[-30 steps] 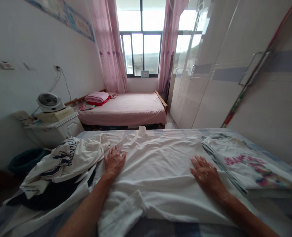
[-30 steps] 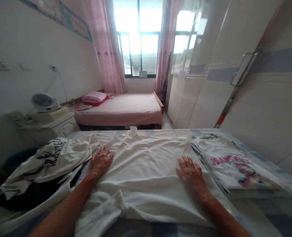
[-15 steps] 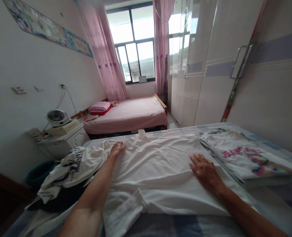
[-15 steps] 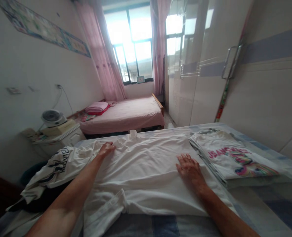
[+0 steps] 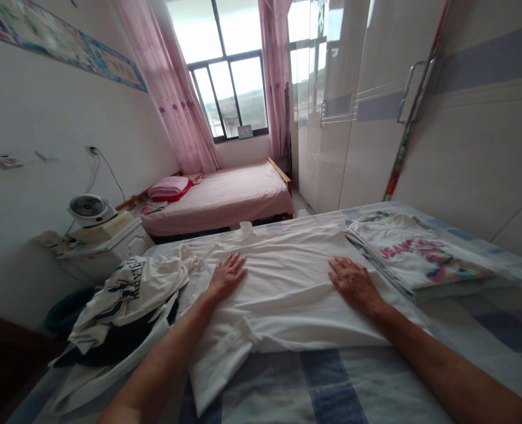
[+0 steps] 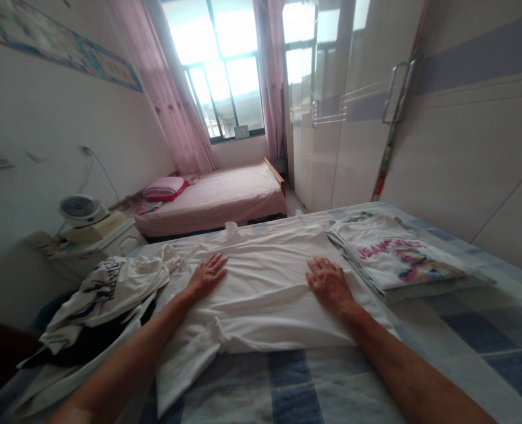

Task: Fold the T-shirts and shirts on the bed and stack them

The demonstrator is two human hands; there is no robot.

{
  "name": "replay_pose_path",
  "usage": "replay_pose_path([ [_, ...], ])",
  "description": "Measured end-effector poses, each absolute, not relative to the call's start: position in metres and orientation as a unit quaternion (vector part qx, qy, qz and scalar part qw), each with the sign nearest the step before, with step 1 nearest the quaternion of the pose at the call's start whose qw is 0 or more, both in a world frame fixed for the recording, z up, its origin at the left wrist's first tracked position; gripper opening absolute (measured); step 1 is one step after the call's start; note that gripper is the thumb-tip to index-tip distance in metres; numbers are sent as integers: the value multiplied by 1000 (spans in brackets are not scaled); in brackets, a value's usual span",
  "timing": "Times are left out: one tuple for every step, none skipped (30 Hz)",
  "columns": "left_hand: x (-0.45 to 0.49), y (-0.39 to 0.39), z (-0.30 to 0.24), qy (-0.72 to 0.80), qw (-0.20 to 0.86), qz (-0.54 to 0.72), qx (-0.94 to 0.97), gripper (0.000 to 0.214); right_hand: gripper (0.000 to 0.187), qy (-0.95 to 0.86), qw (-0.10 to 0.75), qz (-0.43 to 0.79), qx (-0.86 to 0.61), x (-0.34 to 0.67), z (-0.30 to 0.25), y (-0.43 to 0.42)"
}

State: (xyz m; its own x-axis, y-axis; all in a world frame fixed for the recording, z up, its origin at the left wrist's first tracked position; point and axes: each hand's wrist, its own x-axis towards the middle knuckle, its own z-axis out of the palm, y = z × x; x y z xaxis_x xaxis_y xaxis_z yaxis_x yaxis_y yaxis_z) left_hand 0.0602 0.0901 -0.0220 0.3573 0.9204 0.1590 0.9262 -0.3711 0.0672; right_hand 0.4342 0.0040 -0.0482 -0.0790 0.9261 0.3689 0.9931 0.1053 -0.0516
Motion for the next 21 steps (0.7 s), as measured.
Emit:
replay_pose_path([
  [56, 89, -23, -583, 4, -86, -808, 44, 43, -728, 155, -104, -660, 435, -47, 3],
  [50, 88, -23, -603, -3, -89, -793, 45, 43, -729, 153, -101, -660, 435, -46, 3],
  [45, 87, -22, -617, -6, -94, -781, 44, 44, -731, 149, -98, -659, 436, -46, 2],
  [40, 83, -19, -625, -8, -100, -774, 43, 45, -733, 146, -95, -658, 437, -45, 2],
  [36, 77, -16, -627, -11, -106, -771, 42, 45, -735, 143, -91, -657, 438, -44, 2],
  [33, 68, -13, -624, -18, -111, -773, 40, 45, -736, 141, -87, -656, 439, -43, 2],
  [31, 56, -9, -610, -30, -119, -783, 40, 46, -738, 140, -81, -655, 440, -42, 2],
  [30, 41, -6, -588, -48, -133, -797, 39, 46, -740, 139, -75, -654, 442, -41, 2],
  [29, 24, -2, -561, -69, -149, -811, 40, 45, -742, 139, -67, -653, 443, -39, 2],
  [28, 5, 1, -532, -93, -169, -825, 40, 45, -744, 141, -58, -650, 444, -37, 1],
  [27, -15, 3, -507, -112, -188, -834, 41, 44, -749, 147, -48, -645, 445, -34, 0],
  [25, -34, 6, -491, -127, -197, -839, 41, 44, -756, 157, -40, -635, 447, -30, -3],
  [24, -53, 7, -480, -135, -197, -844, 41, 43, -765, 171, -31, -621, 448, -25, -7],
  [22, -70, 8, -477, -136, -190, -847, 42, 42, -776, 186, -20, -602, 449, -20, -13],
  [20, -85, 9, -479, -132, -179, -849, 46, 39, -791, 199, -5, -579, 450, -14, -21],
  [18, -98, 8, -481, -123, -168, -852, 51, 36, -806, 207, 16, -554, 450, -8, -31],
  [16, -108, 7, -484, -111, -157, -854, 57, 33, -819, 210, 39, -532, 450, -3, -42],
  [15, -117, 6, -486, -98, -147, -856, 61, 29, -831, 206, 64, -513, 450, 1, -55],
  [14, -123, 3, -487, -86, -139, -858, 64, 26, -839, 198, 86, -498, 449, 4, -69],
  [14, -127, 1, -487, -76, -135, -859, 62, 22, -846, 190, 104, -488, 447, 6, -82],
  [15, -130, -1, -486, -68, -135, -861, 56, 18, -850, 183, 115, -481, 445, 6, -95],
])
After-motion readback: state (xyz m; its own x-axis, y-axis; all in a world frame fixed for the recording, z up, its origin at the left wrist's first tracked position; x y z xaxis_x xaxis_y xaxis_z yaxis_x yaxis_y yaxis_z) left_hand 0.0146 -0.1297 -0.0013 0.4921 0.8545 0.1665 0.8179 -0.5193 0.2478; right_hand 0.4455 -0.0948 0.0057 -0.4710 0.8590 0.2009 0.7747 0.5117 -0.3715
